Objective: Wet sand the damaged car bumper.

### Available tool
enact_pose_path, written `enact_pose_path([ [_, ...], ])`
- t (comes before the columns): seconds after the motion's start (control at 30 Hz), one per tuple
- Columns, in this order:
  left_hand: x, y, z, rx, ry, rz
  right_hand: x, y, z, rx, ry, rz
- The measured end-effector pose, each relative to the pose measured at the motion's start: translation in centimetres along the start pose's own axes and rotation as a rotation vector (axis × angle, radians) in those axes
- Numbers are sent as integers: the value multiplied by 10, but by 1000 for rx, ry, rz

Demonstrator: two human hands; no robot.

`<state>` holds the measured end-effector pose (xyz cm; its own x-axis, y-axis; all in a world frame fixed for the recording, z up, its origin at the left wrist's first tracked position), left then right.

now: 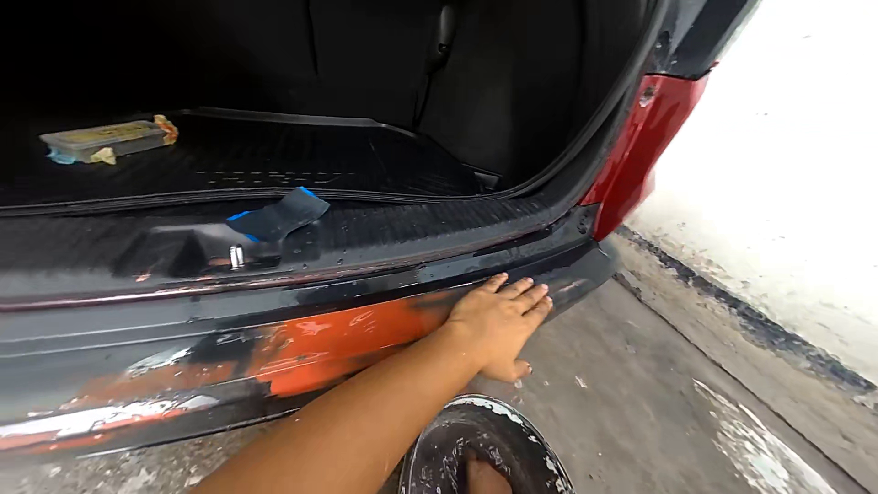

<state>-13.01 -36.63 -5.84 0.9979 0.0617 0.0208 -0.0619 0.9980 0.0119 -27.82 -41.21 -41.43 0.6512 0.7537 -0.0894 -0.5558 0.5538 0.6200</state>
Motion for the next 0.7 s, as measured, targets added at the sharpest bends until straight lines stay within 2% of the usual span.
enact_pose_path([
  [0.13,0,57,2,-15,15,31,-3,17,39,-23,-59,39],
  [0.3,1,168,0,-66,-44,142,-26,68,106,-202,-197,224],
  [0.43,-5,249,-6,-101,-167,224,-23,134,191,-515,-539,671],
  [0.53,-14,302,-5,-150,-207,292,0,191,266,-812,-628,987],
  [0.6,-20,334,-2,-135,-228,341,17,212,304,-963,-614,1071],
  [0.7,-23,374,21,-167,-309,354,44,208,338,-1079,-500,964],
])
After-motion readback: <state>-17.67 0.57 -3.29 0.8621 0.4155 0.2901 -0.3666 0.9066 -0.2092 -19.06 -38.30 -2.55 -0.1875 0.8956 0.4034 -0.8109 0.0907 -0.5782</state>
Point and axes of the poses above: each hand's wrist, its own y-axis away from the middle knuckle, its own z-axis out of the back of the hand, x = y × z, the point moved 5 cm from there along -y, towards the middle knuckle, and after that the axes turned 12 degrees about -z, right-handed, at the moved point
